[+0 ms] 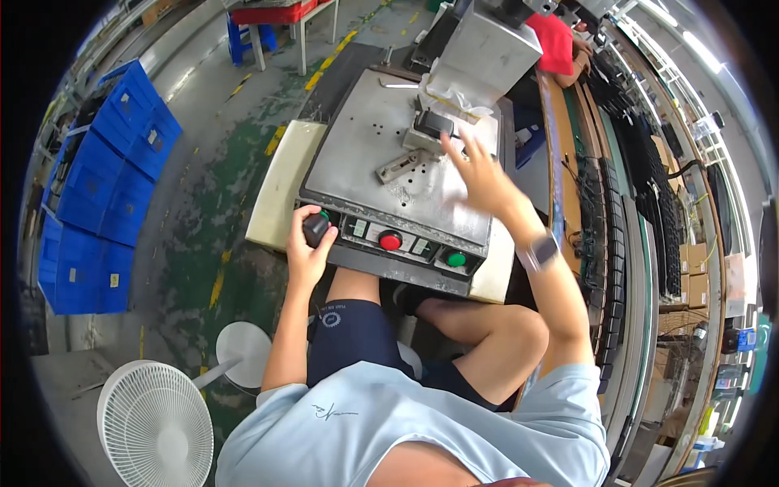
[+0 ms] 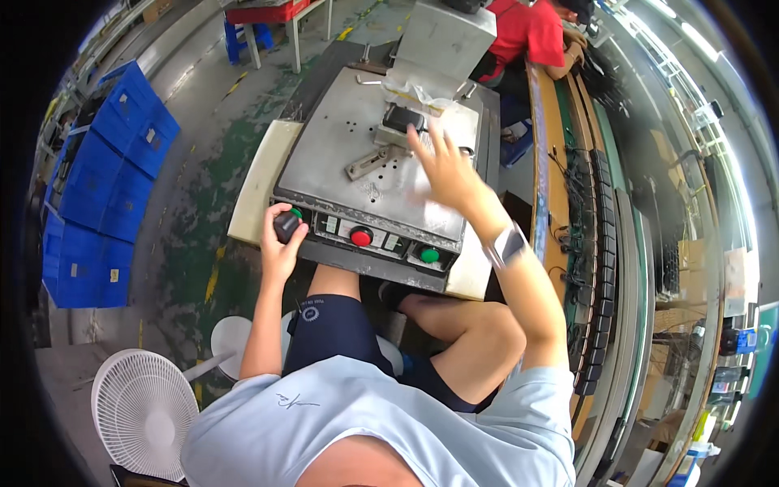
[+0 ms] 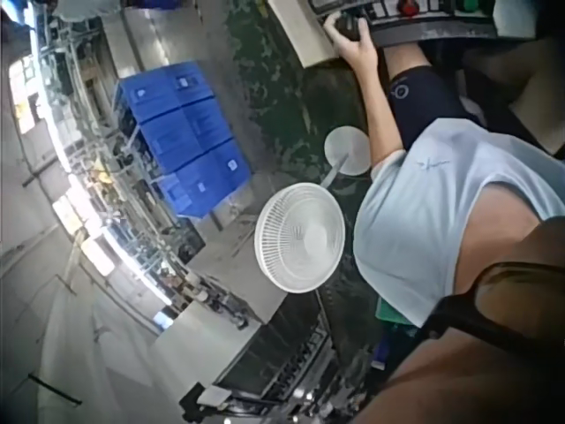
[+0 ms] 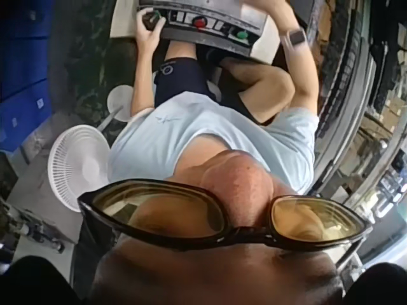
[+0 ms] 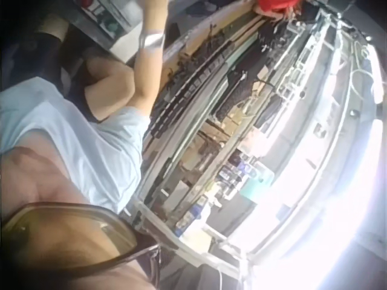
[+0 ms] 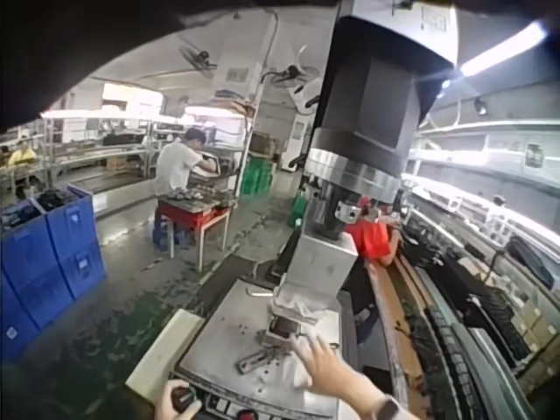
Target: Inspecting and wiping down electronic power adapters at a factory assembly station.
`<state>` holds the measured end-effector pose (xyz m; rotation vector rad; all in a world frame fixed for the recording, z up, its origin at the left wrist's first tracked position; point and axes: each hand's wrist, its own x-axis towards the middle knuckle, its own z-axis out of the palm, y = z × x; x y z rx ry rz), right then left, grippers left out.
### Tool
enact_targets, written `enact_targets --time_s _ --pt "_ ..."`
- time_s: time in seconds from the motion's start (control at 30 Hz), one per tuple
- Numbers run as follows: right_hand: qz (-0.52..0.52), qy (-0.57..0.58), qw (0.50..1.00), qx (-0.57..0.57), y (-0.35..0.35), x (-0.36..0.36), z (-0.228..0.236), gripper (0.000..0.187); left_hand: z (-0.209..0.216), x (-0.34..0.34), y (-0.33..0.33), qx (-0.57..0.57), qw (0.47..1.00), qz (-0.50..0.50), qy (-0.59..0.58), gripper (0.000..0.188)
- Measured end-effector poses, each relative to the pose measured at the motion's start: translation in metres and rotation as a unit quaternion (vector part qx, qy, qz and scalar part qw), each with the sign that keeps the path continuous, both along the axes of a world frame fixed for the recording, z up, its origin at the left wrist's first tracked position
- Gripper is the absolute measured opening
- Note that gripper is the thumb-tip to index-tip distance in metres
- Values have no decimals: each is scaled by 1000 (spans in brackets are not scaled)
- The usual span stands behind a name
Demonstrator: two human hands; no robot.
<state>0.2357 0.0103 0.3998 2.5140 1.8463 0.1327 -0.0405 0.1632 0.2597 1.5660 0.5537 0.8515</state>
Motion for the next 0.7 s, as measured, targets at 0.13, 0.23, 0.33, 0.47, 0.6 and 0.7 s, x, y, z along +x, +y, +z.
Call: enact_targets --time_s 0.13,0.23,0.33,0.47,0.6,0.7 --pt "-23 4 979 -203 -77 -77 -17 119 11 9 -8 -16 999 3 -31 42" --pt "-10 -91 996 -2 -82 -86 -27 121 34 18 -16 -192 967 -95 -137 43" --pt "62 371 901 216 -73 -119 -2 86 102 47 -73 -144 950 -217 -172 45" --pt "-86 730 638 230 -113 -120 35 50 135 62 -98 -155 914 -366 -79 77" --pt "-72 216 916 329 -231 -84 112 31 111 41 -89 -65 904 -420 -43 73" --pt "-337 -10 893 297 -355 -73 143 33 87 39 -99 -221 882 -416 19 58"
